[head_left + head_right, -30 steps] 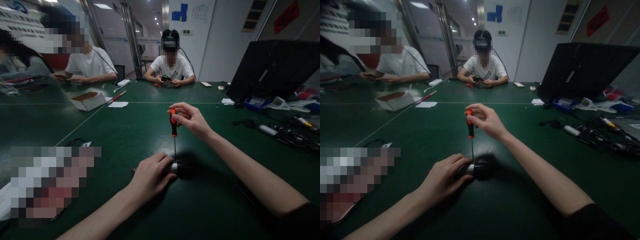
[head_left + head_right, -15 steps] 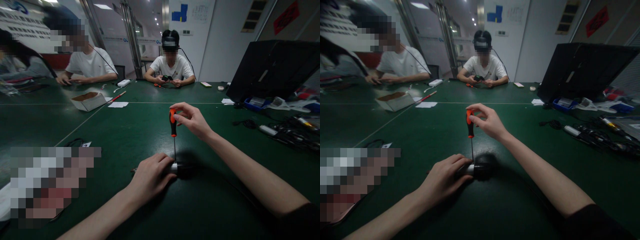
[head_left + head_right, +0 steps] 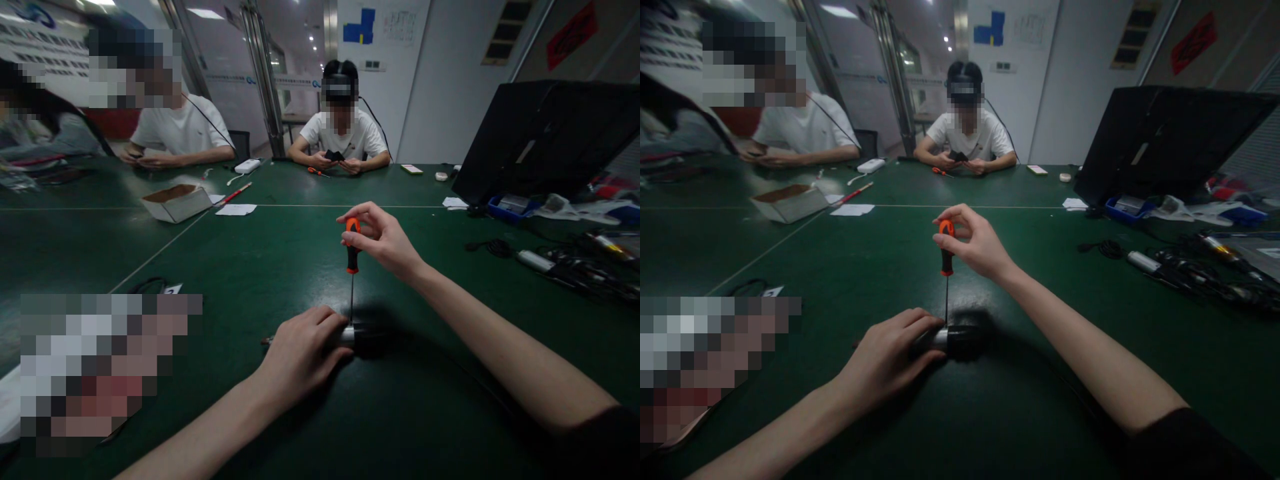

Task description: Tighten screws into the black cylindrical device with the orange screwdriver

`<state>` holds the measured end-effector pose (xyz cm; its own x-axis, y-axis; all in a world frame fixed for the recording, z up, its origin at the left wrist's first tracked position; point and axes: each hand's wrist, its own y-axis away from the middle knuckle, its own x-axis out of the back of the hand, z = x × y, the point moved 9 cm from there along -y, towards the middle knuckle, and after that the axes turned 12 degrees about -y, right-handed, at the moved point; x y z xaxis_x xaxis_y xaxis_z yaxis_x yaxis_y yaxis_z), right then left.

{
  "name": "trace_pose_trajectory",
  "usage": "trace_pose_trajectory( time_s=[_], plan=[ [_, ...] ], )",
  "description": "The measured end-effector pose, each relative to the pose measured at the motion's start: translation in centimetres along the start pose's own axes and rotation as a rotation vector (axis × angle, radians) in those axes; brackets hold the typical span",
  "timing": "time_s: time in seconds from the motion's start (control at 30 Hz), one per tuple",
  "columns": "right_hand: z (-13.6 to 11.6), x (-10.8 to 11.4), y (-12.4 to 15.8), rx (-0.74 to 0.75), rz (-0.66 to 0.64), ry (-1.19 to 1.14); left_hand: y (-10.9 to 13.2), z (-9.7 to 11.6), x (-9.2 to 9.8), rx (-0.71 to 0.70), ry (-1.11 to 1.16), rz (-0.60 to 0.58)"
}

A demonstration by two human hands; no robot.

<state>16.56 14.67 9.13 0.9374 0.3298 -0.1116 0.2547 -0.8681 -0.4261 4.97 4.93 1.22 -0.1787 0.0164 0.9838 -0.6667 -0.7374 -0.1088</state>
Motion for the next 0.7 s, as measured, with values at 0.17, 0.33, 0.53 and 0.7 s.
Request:
trace_pose_trajectory(
  time_s=[0.17,0.33,0.53,0.7],
  plan=[
    [-0.1,-0.1,0.0,0.018,-0.035,0.084,0.0,0.0,0.0,-0.001,0.008,0.005],
    [0.3,-0.3,-0.1,-0.007,-0.044,-0.004,0.0,-0.2,-0.2,0.015,0.003,-0.009],
    [0.8,0.2,0.0,-0.044,0.01,-0.065,0.1,0.1,0.1,-0.001,0.017,-0.012],
    [0.6,-0.1,0.0,-0.027,-0.034,0.004,0.1,0.1,0.1,-0.002,0.018,-0.004]
  ],
)
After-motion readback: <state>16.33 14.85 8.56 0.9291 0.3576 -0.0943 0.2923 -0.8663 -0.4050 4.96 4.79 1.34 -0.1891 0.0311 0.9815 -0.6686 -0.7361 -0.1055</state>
